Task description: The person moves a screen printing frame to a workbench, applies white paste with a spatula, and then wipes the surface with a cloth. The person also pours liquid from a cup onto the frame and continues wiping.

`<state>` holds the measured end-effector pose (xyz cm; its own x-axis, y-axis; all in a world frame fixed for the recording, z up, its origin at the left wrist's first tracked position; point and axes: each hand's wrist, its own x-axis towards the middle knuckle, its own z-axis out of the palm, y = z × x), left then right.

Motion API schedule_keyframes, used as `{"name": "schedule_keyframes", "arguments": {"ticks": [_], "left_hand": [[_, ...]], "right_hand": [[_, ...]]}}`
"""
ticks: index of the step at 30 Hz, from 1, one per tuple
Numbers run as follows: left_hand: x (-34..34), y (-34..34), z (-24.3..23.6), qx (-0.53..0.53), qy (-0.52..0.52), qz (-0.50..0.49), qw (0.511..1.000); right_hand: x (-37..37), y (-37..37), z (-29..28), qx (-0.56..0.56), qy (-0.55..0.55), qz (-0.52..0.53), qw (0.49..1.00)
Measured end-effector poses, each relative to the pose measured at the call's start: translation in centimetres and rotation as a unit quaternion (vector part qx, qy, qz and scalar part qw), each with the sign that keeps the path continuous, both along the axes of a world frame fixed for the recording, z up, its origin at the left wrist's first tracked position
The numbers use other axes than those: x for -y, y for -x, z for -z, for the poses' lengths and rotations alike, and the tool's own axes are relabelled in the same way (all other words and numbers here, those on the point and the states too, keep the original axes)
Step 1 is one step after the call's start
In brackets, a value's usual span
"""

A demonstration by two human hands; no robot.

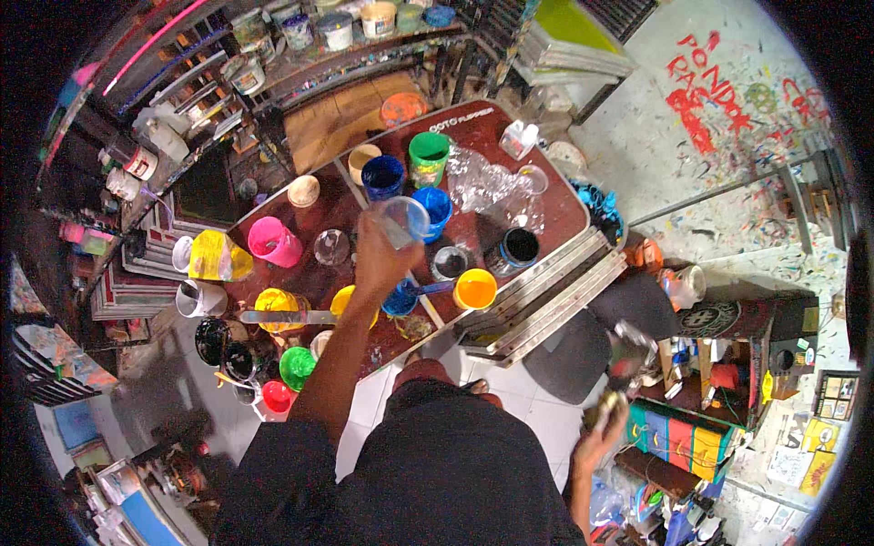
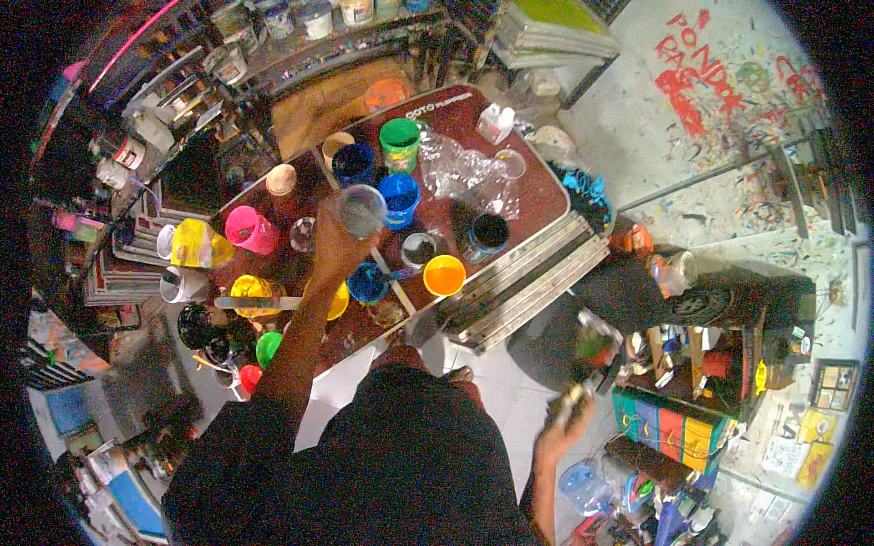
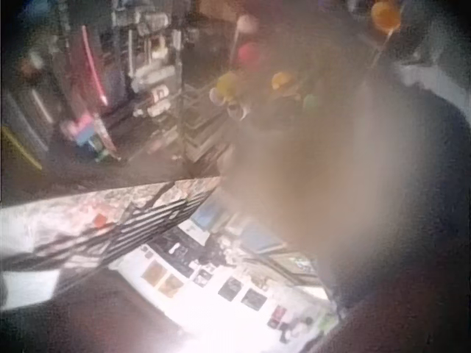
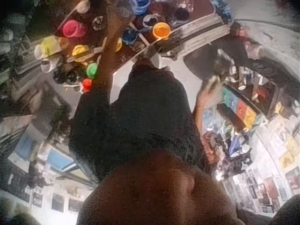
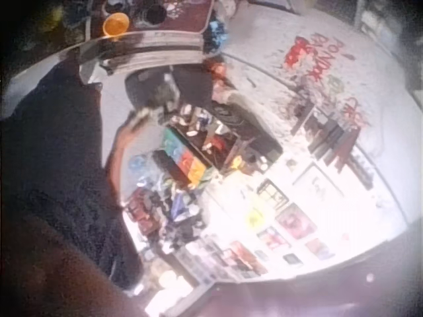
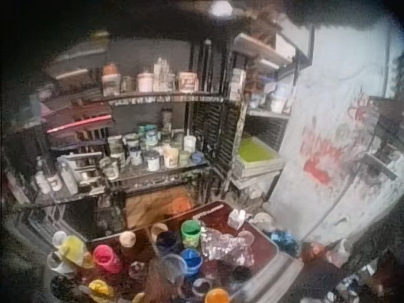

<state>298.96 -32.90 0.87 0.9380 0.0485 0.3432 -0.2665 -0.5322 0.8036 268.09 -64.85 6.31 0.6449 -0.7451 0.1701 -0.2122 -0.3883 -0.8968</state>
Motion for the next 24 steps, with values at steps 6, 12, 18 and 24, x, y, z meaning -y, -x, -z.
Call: {"name": "schedule_keyframes", "arguments": {"ticks": [6,12,18,24], "left_hand": [[4.7,8.7,-10.6,0.053,0.01,0.065,0.996],[5.1,14.3,-17.2,0.003,0.054,0.114,0.992],[5.2,16.9,-17.6,0.056,0.023,0.121,0.991],[5.9,17.4,-16.5,0.045,0.044,0.169,0.984]], "right_hand": [[-2.4,-8.5,-5.3,0.043,0.108,-0.209,0.971],[-4.0,-7.7,-7.6,0.061,0.123,-0.265,0.954],[-4.8,-4.4,-7.0,0.074,0.195,-0.25,0.946],[-6.4,-2.5,-9.0,0.087,0.218,-0.276,0.932]]}}
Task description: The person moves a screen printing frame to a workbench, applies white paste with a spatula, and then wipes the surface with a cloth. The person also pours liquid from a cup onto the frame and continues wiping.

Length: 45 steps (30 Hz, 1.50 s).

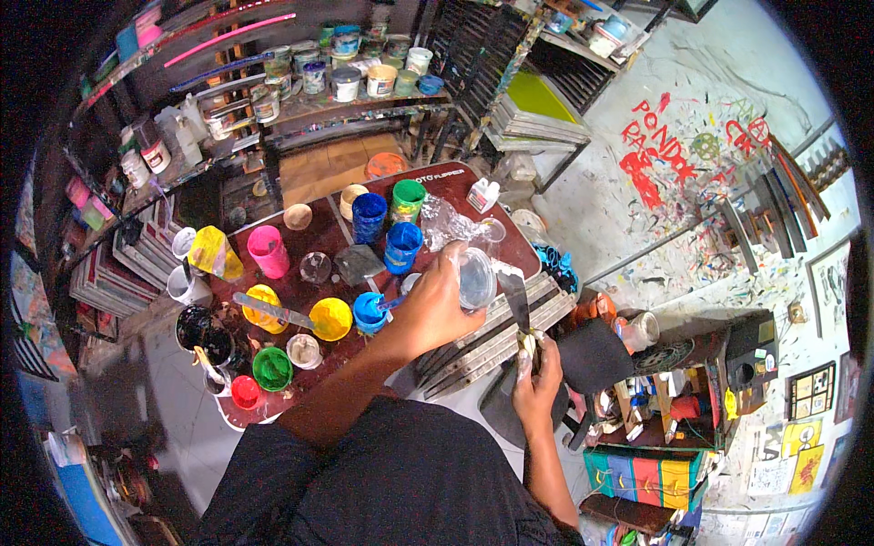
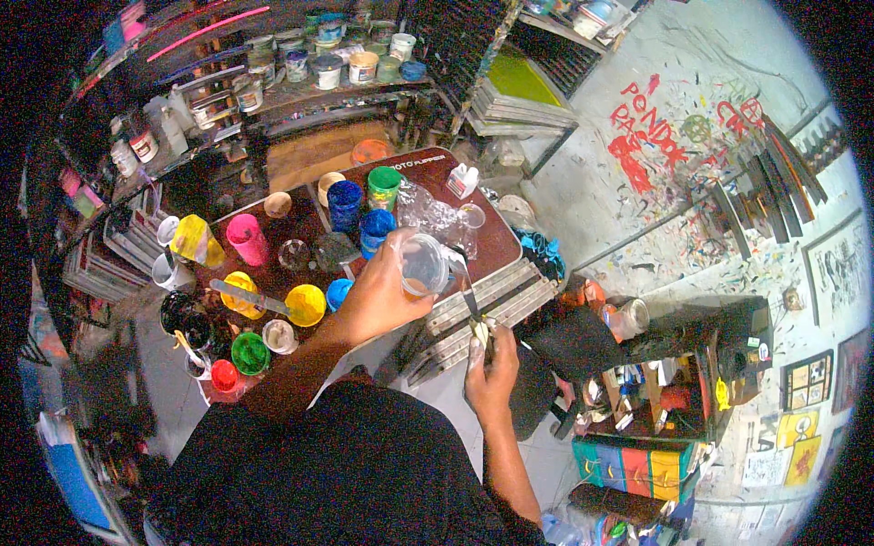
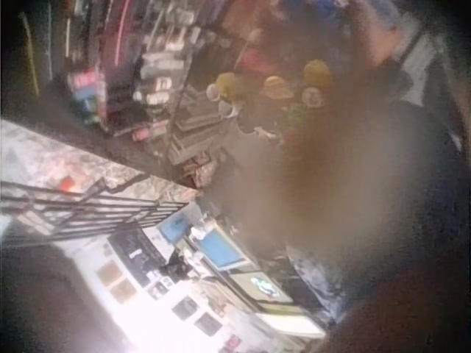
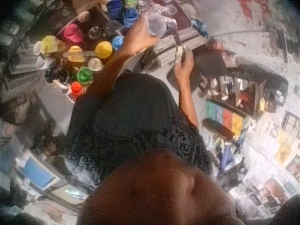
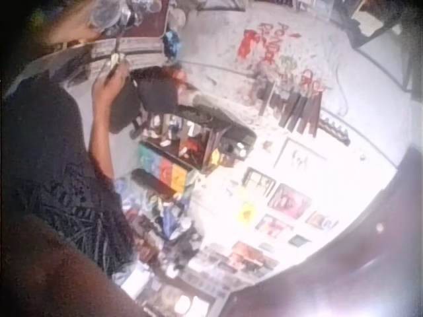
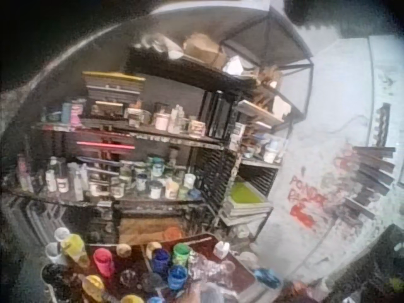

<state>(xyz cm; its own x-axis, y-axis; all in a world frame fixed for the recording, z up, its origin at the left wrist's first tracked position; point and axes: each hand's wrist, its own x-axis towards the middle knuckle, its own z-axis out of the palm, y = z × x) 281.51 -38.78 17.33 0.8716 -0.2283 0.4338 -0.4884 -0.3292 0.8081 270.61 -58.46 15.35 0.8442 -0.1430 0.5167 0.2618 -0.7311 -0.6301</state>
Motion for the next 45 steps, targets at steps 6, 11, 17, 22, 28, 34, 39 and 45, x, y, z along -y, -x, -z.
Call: {"name": "schedule_keyframes", "arguments": {"ticks": [6,11,17,22,28,34,39,45], "left_hand": [[1.1,0.7,-0.6,0.014,0.014,-0.001,1.0],[1.9,1.3,-1.5,0.02,0.026,0.015,0.999],[2.9,1.2,-0.8,0.032,0.067,0.036,0.997],[3.1,1.0,-1.0,0.061,0.056,0.066,0.994],[3.7,0.6,-0.3,0.047,0.083,0.102,0.99],[4.0,0.0,-0.1,0.031,0.105,0.115,0.987],[3.7,-0.6,0.3,0.018,0.08,0.087,0.993],[3.9,-1.0,0.4,0.022,0.05,0.052,0.997]], "right_hand": [[-0.3,1.5,-0.1,0.028,0.062,0.035,0.997],[0.0,2.3,-0.6,0.029,0.081,0.064,0.994],[0.5,2.6,-0.5,0.039,0.099,0.064,0.992],[1.3,2.3,-0.6,0.04,0.128,0.073,0.988],[2.5,1.7,-0.3,0.035,0.171,0.106,0.979],[5.5,-0.5,0.2,0.008,0.195,0.15,0.969],[6.8,-0.3,1.3,-0.055,-0.16,0.072,0.983],[4.0,0.3,0.8,-0.041,-0.302,0.018,0.952]]}}
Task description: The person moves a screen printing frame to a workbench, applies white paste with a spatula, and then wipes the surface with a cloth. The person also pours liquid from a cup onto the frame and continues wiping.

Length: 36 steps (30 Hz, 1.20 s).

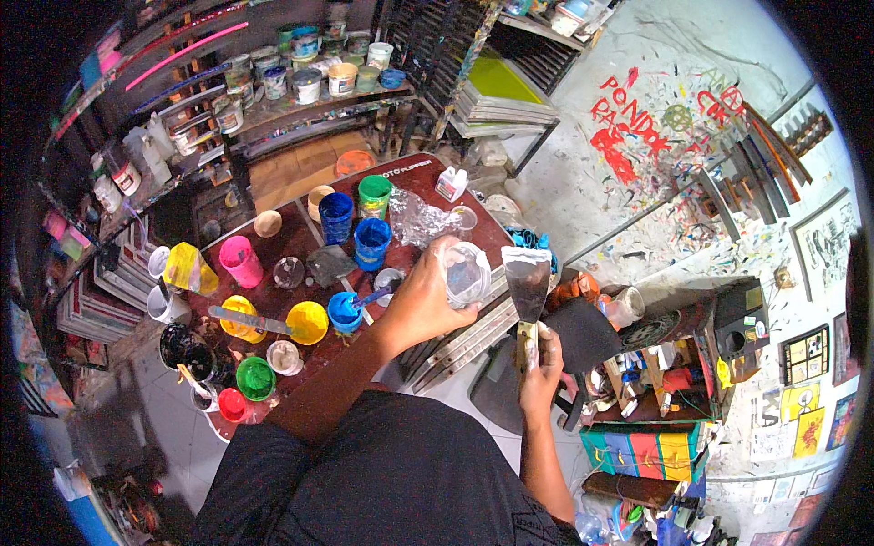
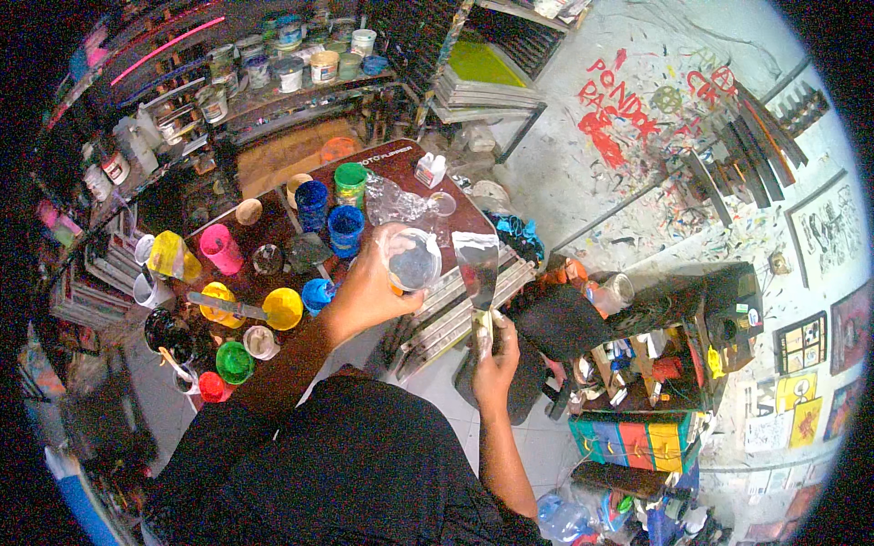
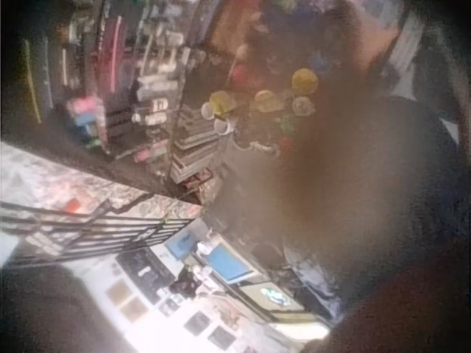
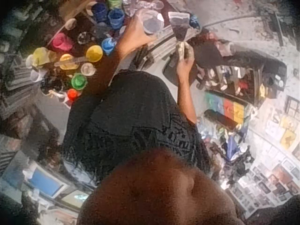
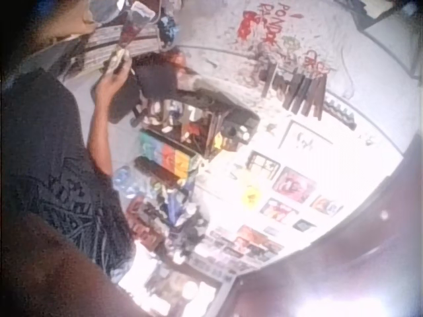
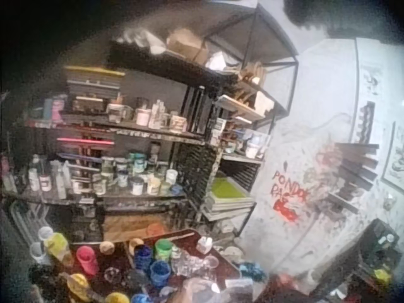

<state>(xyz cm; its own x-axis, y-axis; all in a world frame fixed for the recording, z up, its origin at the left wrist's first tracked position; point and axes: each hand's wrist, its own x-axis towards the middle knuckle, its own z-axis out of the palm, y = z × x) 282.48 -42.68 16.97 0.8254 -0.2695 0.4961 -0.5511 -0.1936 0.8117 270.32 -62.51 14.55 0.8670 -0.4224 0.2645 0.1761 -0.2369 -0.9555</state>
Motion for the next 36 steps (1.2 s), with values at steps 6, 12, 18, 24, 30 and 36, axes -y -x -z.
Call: {"name": "schedule_keyframes", "arguments": {"ticks": [6,12,18,24,30,36], "left_hand": [[0.4,-0.5,-0.3,0.007,-0.022,-0.005,1.0],[0.4,-0.9,-0.3,0.02,-0.046,-0.008,0.999],[0.2,-1.4,-0.3,0.048,-0.056,0.046,0.996],[0.6,-1.7,0.3,0.045,-0.018,0.071,0.996],[-0.3,-3.3,1.7,0.016,-0.015,0.055,0.998],[0.0,-4.1,2.0,0.023,-0.06,0.056,0.996]], "right_hand": [[0.8,0.3,2.0,0.001,0.049,0.02,0.999],[0.9,0.6,2.2,0.008,0.179,0.038,0.983],[1.3,0.4,0.7,0.014,0.346,0.038,0.937],[2.5,-1.1,0.0,-0.072,0.444,0.053,0.891],[5.7,-2.0,1.4,-0.185,-0.158,-0.024,0.97],[5.9,-0.3,3.4,-0.177,-0.601,-0.295,0.721]]}}
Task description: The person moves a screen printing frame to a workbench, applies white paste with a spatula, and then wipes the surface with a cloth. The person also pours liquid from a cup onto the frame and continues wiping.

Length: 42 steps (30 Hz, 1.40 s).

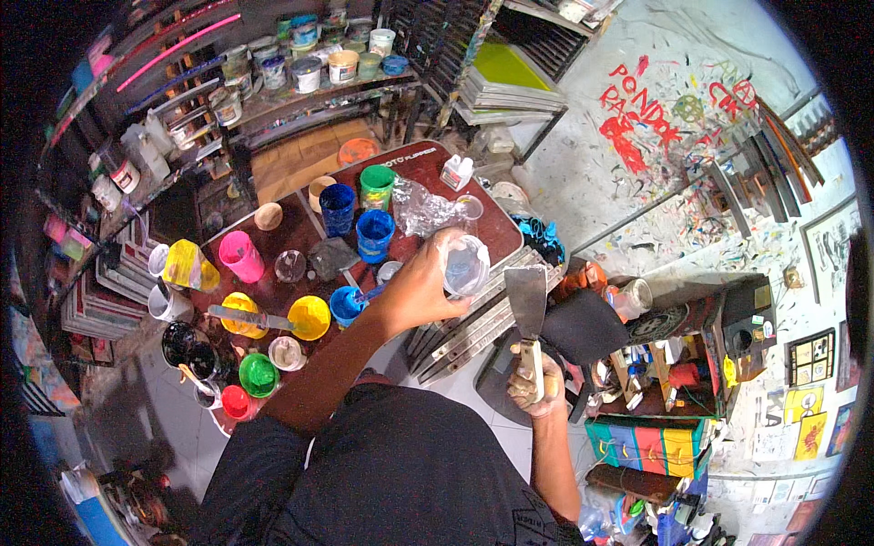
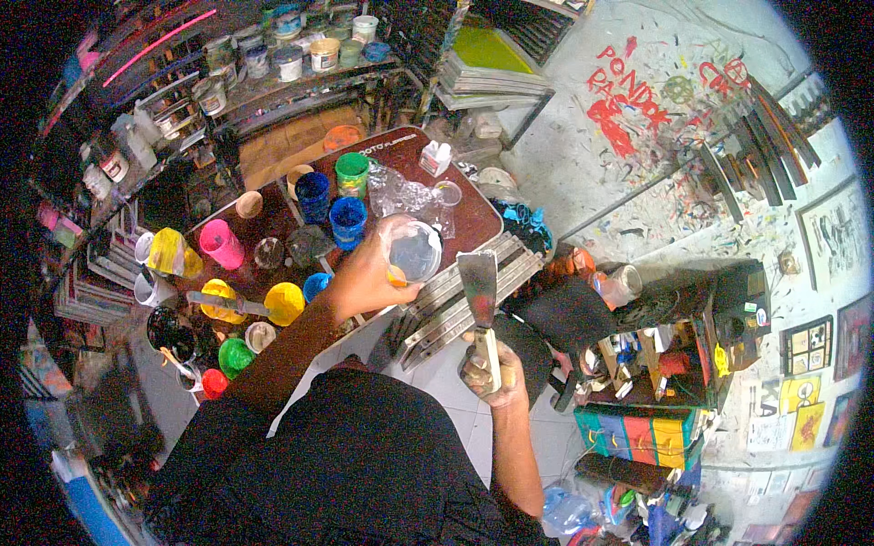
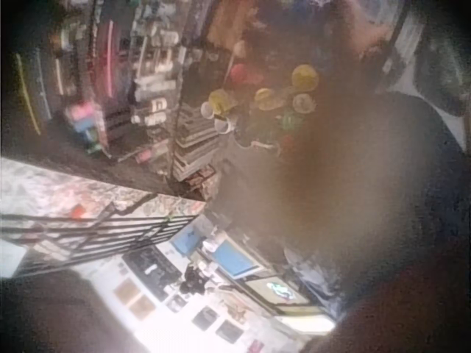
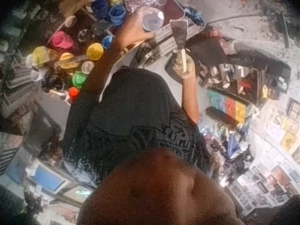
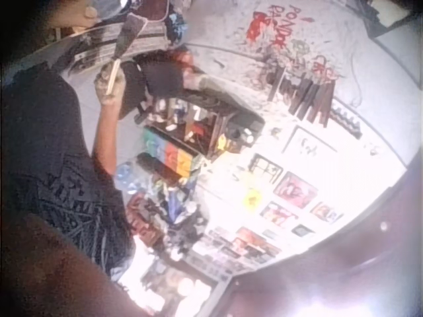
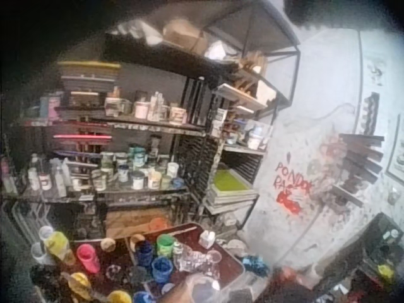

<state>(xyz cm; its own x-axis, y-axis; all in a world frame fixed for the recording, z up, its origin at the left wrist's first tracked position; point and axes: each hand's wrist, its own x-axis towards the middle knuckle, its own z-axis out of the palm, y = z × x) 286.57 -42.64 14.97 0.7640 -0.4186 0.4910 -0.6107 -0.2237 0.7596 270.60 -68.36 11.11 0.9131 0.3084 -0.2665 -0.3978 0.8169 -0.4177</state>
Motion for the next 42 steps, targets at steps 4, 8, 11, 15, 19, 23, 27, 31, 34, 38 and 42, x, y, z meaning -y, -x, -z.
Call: {"name": "schedule_keyframes", "arguments": {"ticks": [4,8,11,15,19,23,27,31,34,38,42], "left_hand": [[0.3,-0.4,-0.2,0.034,-0.023,0.006,0.999],[0.2,-0.2,-0.3,0.026,-0.036,0.003,0.999],[0.2,0.6,-0.9,-0.012,-0.055,0.006,0.998],[0.8,0.6,-0.1,0.003,-0.04,0.016,0.999],[0.9,0.8,-0.1,0.016,-0.03,0.023,0.999],[0.9,0.7,0.1,0.041,-0.028,0.032,0.998],[0.3,-0.2,0.8,0.01,0.02,0.002,1.0],[-4.8,-4.5,5.3,0.003,0.068,-0.157,0.985],[-10.6,-9.0,12.6,-0.076,0.228,-0.315,0.918],[-19.4,-14.1,24.2,-0.018,-0.003,-0.531,0.847],[-20.9,-17.5,26.9,-0.16,-0.095,-0.566,0.803]], "right_hand": [[-0.2,0.3,1.1,-0.016,-0.028,-0.004,0.999],[-0.2,0.0,0.9,-0.02,-0.01,0.0,1.0],[-0.3,-0.1,1.3,-0.022,0.023,0.007,0.999],[-1.4,-0.1,0.4,-0.056,0.043,0.012,0.997],[-1.6,-0.5,0.4,-0.09,0.124,0.002,0.988],[-0.6,-2.4,0.4,-0.09,0.424,-0.04,0.9],[1.4,-3.3,4.7,-0.098,0.557,0.027,0.824],[1.6,-2.2,6.7,-0.148,0.558,0.118,0.808],[0.9,-0.6,8.0,-0.144,0.53,0.15,0.822],[0.7,1.5,12.1,-0.144,0.516,0.19,0.823],[-0.1,3.3,12.3,-0.198,0.487,0.215,0.823]]}}
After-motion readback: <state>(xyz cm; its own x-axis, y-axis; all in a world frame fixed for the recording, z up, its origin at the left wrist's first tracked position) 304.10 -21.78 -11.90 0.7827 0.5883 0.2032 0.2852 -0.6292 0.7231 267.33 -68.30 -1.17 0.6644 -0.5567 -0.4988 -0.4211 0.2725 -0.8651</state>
